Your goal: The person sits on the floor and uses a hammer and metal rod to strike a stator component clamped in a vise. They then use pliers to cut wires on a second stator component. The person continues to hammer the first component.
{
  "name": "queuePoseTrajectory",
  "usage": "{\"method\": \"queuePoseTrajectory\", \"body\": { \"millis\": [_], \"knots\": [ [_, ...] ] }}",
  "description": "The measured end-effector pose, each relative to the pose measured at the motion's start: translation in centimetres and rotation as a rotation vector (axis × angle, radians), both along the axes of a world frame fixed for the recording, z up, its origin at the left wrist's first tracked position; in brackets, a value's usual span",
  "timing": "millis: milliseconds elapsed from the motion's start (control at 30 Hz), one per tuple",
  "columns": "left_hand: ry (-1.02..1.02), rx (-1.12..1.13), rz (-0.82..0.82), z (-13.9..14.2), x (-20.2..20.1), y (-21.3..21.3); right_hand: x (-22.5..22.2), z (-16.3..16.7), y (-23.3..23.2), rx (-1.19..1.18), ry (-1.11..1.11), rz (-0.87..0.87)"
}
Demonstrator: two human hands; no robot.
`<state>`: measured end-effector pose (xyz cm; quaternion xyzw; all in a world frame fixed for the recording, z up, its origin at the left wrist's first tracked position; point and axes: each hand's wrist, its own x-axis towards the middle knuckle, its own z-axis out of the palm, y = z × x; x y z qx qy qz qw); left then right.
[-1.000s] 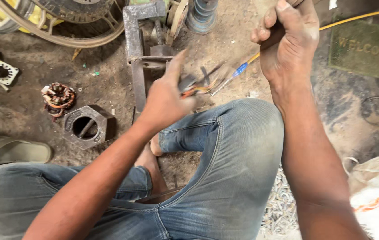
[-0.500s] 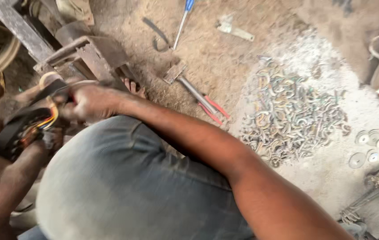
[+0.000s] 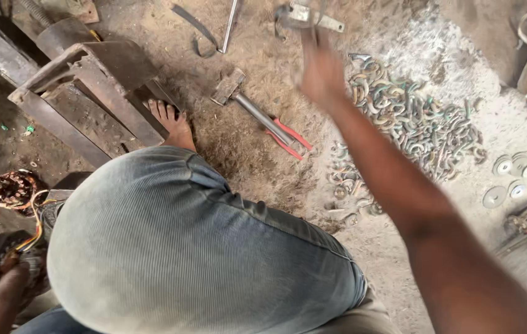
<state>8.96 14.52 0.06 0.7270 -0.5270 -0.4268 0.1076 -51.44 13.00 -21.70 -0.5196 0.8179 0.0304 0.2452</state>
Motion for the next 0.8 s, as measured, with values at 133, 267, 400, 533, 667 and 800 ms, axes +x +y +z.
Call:
{"method": "queuePoseTrajectory", "body": {
  "millis": [133, 267, 400, 533, 667, 800],
  "knots": [
    [-0.024, -0.020, -0.046, -0.3, 1.1, 0.7, 7.8, -0.5, 7.3, 0.304, -0.044, 0.143],
    [-0.096, -0.067, -0.071, 1.0, -0.7, 0.2, 10.7, -1.5, 9.4, 0.319, -0.088, 0.135],
    [-0.179, 0.018, -0.047, 3.0, -4.9, -1.9, 7.4, -2.8, 8.6, 0.157, -0.170, 0.074],
    [-0.020, 0.047, 0.109, 5.2, -7.0, -1.9, 4.4, -3.6, 9.5, -0.421, -0.013, 0.077],
    [-0.078, -0.136, 0.054, 6.6, -5.8, -0.8, 6.1, -4.6, 12.2, -0.258, -0.095, -0.013],
    [0.213, -0.361, 0.097, 6.8, -4.7, -0.7, 8.8, -4.5, 14.0, -0.047, -0.071, -0.081]
  ]
}}
